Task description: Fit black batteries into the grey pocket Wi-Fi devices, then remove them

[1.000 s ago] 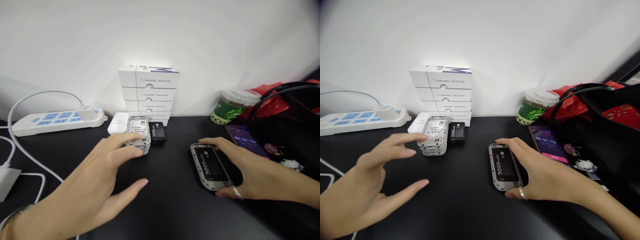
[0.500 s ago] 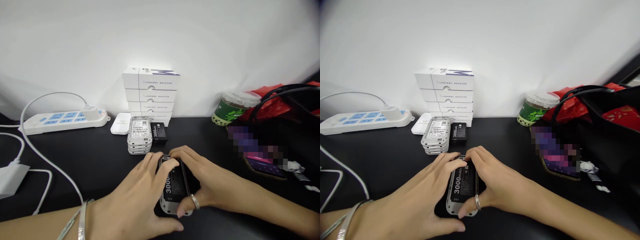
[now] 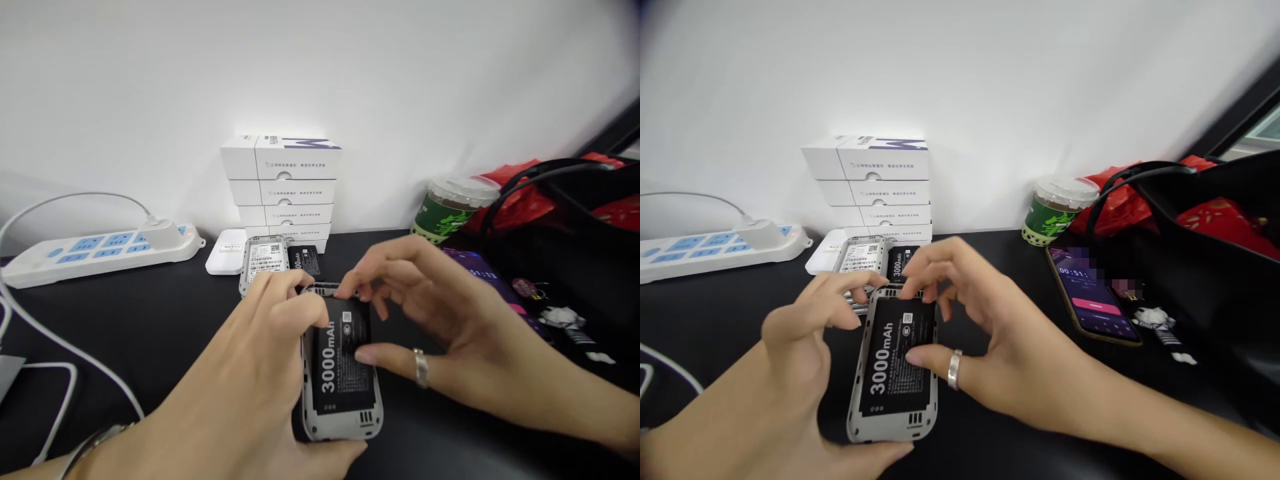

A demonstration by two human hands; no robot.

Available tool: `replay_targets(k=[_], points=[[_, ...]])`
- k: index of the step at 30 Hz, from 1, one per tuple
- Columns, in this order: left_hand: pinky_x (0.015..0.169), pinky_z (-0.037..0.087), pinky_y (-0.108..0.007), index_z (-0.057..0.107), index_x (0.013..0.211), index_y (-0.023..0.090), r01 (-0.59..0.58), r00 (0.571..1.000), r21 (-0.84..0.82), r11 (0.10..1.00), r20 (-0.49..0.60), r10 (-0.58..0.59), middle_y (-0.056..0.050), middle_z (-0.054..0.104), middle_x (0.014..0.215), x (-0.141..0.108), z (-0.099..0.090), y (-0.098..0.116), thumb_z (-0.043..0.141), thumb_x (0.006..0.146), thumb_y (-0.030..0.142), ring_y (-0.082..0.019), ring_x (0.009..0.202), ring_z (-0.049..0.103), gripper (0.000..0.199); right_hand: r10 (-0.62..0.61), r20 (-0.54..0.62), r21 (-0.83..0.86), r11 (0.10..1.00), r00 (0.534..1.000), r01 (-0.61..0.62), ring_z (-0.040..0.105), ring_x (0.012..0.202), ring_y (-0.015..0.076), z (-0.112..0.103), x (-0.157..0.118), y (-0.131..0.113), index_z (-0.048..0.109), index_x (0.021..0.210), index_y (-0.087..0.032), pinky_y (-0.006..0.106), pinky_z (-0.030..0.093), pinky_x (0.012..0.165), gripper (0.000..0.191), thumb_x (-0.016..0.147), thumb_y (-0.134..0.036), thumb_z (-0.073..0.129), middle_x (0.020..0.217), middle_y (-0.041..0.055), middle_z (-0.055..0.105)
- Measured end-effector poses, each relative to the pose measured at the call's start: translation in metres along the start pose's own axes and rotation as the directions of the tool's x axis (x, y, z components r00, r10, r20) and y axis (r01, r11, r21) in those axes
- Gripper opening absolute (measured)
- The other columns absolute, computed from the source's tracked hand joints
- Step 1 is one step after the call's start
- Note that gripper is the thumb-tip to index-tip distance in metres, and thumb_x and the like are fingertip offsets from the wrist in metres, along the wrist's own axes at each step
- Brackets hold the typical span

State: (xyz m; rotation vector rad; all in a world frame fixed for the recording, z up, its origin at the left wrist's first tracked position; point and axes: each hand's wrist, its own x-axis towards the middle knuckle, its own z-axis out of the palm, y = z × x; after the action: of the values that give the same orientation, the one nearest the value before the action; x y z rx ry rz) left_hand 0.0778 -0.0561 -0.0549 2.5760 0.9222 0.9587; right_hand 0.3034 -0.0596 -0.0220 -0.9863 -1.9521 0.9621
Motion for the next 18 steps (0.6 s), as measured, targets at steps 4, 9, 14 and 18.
replay_targets(k=[4, 9, 14, 18], points=[[0.088, 0.058, -0.043, 0.026, 0.118, 0.03, -0.034, 0.999, 0.072, 0.997, -0.038, 0.036, -0.007, 0.048, 0.121, 0.005, -0.006, 0.001, 0.077, 0.073, 0.026, -0.029, 0.117, 0.055, 0.068, 0.042, 0.018, 0.287, 0.957, 0.999, -0.046, 0.07, 0.096, 0.0177, -0.005, 0.017, 0.0, 0.058, 0.11, -0.031, 0.03, 0.062, 0.084, 0.049, 0.075, -0.01, 0.085, 0.099, -0.0034, 0.07], [0.089, 0.057, -0.043, 0.024, 0.118, 0.029, -0.031, 0.994, 0.149, 0.988, -0.101, 0.046, -0.005, 0.046, 0.116, 0.012, -0.014, -0.01, 0.076, 0.079, 0.03, -0.03, 0.12, 0.054, 0.065, 0.034, 0.013, 0.362, 0.932, 0.999, -0.036, 0.076, 0.095, 0.0203, -0.001, 0.034, -0.002, 0.062, 0.114, -0.029, 0.031, 0.065, 0.076, 0.051, 0.073, -0.01, 0.087, 0.097, -0.0024, 0.075], [0.087, 0.057, -0.045, 0.023, 0.116, 0.029, 0.056, 0.992, 0.18, 0.982, -0.121, -0.035, -0.006, 0.042, 0.118, 0.025, -0.024, -0.042, 0.084, 0.071, 0.049, -0.032, 0.114, 0.059, 0.079, 0.106, -0.209, 0.338, 0.941, 0.972, -0.03, 0.07, 0.07, 0.0152, -0.005, 0.059, 0.008, 0.068, 0.088, -0.022, 0.031, 0.06, 0.073, 0.024, 0.075, -0.025, 0.088, 0.071, -0.0042, 0.069], [0.084, 0.058, -0.045, 0.024, 0.11, 0.029, 0.176, 0.98, 0.11, 0.978, -0.116, -0.164, -0.007, 0.047, 0.118, 0.029, -0.036, -0.072, 0.085, 0.069, 0.058, -0.031, 0.107, 0.063, 0.079, 0.247, -0.298, 0.349, 0.927, 0.922, -0.136, 0.052, 0.054, 0.0089, -0.017, 0.079, 0.034, 0.058, 0.094, -0.02, 0.024, 0.044, 0.053, 0.039, 0.075, -0.036, 0.088, 0.06, -0.008, 0.056]])
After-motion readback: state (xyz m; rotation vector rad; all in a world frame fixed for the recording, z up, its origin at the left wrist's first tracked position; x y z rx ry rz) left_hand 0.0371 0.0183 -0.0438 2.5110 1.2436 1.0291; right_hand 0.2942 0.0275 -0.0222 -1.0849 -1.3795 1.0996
